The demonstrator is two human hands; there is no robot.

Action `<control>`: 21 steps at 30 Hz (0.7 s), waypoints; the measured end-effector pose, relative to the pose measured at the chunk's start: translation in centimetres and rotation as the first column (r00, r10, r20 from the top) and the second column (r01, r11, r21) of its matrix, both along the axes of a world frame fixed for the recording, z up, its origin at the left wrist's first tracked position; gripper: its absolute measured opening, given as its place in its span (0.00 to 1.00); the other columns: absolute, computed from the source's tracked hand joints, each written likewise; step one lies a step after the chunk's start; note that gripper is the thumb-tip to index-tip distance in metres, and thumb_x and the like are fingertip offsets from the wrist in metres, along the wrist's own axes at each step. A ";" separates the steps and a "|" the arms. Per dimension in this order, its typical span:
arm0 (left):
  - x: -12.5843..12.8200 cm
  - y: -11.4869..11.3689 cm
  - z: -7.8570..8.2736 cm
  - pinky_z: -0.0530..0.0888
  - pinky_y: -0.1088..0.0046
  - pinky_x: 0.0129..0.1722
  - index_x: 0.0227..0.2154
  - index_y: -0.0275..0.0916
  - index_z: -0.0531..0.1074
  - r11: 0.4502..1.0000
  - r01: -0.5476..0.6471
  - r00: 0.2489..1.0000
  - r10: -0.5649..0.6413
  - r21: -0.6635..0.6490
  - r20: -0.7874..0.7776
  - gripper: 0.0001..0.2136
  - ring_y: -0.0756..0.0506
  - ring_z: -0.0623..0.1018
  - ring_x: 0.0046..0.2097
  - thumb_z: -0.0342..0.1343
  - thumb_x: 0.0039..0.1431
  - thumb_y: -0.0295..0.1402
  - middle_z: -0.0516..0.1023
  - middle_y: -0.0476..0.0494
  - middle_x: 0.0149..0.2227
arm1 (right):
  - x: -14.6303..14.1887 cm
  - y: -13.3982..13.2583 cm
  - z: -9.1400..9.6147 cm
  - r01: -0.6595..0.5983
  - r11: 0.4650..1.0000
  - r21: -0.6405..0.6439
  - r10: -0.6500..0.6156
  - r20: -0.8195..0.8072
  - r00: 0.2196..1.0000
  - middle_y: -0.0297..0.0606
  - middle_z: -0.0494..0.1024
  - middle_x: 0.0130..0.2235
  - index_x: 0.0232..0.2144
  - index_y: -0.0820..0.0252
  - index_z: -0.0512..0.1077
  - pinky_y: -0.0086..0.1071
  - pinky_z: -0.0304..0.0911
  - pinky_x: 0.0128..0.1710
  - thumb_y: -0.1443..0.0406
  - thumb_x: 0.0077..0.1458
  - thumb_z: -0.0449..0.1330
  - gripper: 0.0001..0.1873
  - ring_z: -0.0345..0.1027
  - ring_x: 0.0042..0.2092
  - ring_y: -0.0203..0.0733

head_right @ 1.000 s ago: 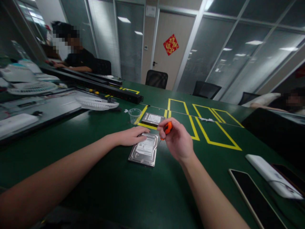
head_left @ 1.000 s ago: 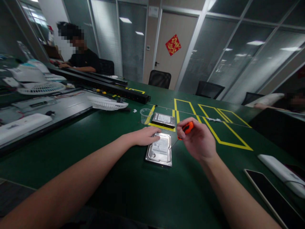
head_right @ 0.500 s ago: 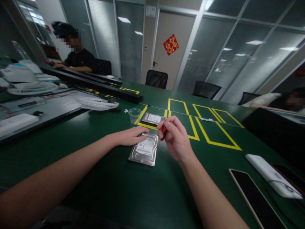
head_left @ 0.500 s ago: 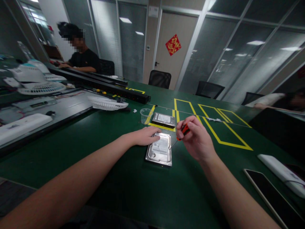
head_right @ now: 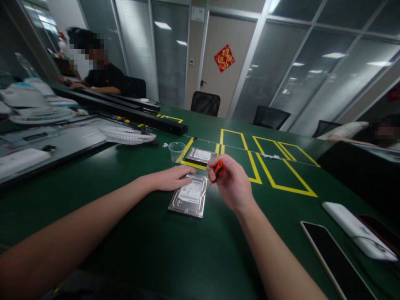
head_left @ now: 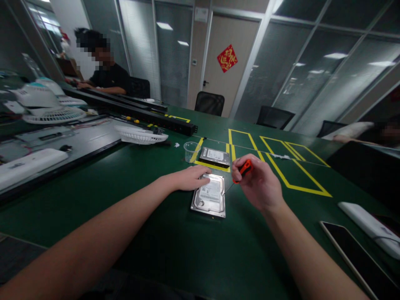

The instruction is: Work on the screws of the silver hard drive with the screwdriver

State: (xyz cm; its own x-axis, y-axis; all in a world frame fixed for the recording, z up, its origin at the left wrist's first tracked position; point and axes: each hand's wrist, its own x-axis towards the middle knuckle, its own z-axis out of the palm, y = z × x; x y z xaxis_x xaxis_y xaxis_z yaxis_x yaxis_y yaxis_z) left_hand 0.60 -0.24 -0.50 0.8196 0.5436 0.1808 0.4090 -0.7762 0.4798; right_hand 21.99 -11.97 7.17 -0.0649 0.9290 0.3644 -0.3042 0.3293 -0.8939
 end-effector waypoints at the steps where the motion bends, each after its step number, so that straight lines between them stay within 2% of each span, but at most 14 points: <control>1: 0.0 0.0 -0.1 0.66 0.58 0.62 0.61 0.40 0.68 1.000 -0.002 1.000 0.002 0.002 -0.002 0.21 0.37 0.71 0.62 0.47 0.73 0.45 0.72 0.36 0.63 | -0.1 0.0 0.0 -0.003 1.000 0.006 0.003 0.009 1.000 0.37 0.72 0.29 0.31 0.58 0.78 0.35 0.57 0.31 0.57 0.63 0.57 0.14 0.62 0.29 0.40; 9: -0.1 0.3 -0.4 0.66 0.57 0.62 0.62 0.41 0.67 1.000 -0.006 1.000 0.006 -0.006 0.004 0.22 0.37 0.71 0.62 0.47 0.73 0.47 0.71 0.37 0.63 | -0.3 -0.1 -0.2 -0.013 1.000 0.017 0.014 -0.007 1.000 0.37 0.75 0.35 0.31 0.56 0.71 0.35 0.57 0.31 0.61 0.62 0.60 0.08 0.64 0.31 0.39; 14: -0.1 0.1 -0.1 0.66 0.57 0.62 0.62 0.41 0.67 1.000 -0.018 1.000 0.018 -0.006 -0.003 0.22 0.37 0.71 0.62 0.47 0.73 0.46 0.72 0.37 0.63 | -0.3 -0.1 -0.3 -0.011 1.000 0.003 0.011 -0.029 1.000 0.35 0.77 0.34 0.32 0.55 0.68 0.34 0.55 0.30 0.62 0.62 0.61 0.08 0.62 0.28 0.37; 18: 0.0 -0.1 0.1 0.66 0.58 0.62 0.62 0.40 0.67 1.000 -0.013 1.000 0.013 -0.003 -0.012 0.21 0.37 0.71 0.62 0.47 0.73 0.45 0.72 0.37 0.63 | -0.3 -0.1 -0.3 -0.004 1.000 -0.004 0.004 -0.022 1.000 0.35 0.76 0.33 0.33 0.54 0.71 0.35 0.54 0.29 0.59 0.64 0.60 0.08 0.59 0.27 0.36; 21: 0.0 -0.1 0.1 0.66 0.57 0.62 0.62 0.40 0.67 1.000 -0.018 1.000 0.018 -0.003 -0.017 0.22 0.37 0.71 0.63 0.47 0.73 0.45 0.71 0.35 0.63 | -0.2 0.0 -0.2 -0.003 1.000 0.002 0.003 -0.033 0.999 0.37 0.74 0.32 0.35 0.55 0.76 0.35 0.54 0.29 0.54 0.67 0.54 0.16 0.58 0.27 0.37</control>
State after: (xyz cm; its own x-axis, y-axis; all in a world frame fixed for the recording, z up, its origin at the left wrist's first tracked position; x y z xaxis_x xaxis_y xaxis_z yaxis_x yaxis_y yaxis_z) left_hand 0.60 -0.36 -0.36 0.8128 0.5585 0.1653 0.4307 -0.7674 0.4750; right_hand 21.78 -11.96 6.98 -0.0559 0.9280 0.3683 -0.3347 0.3302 -0.8826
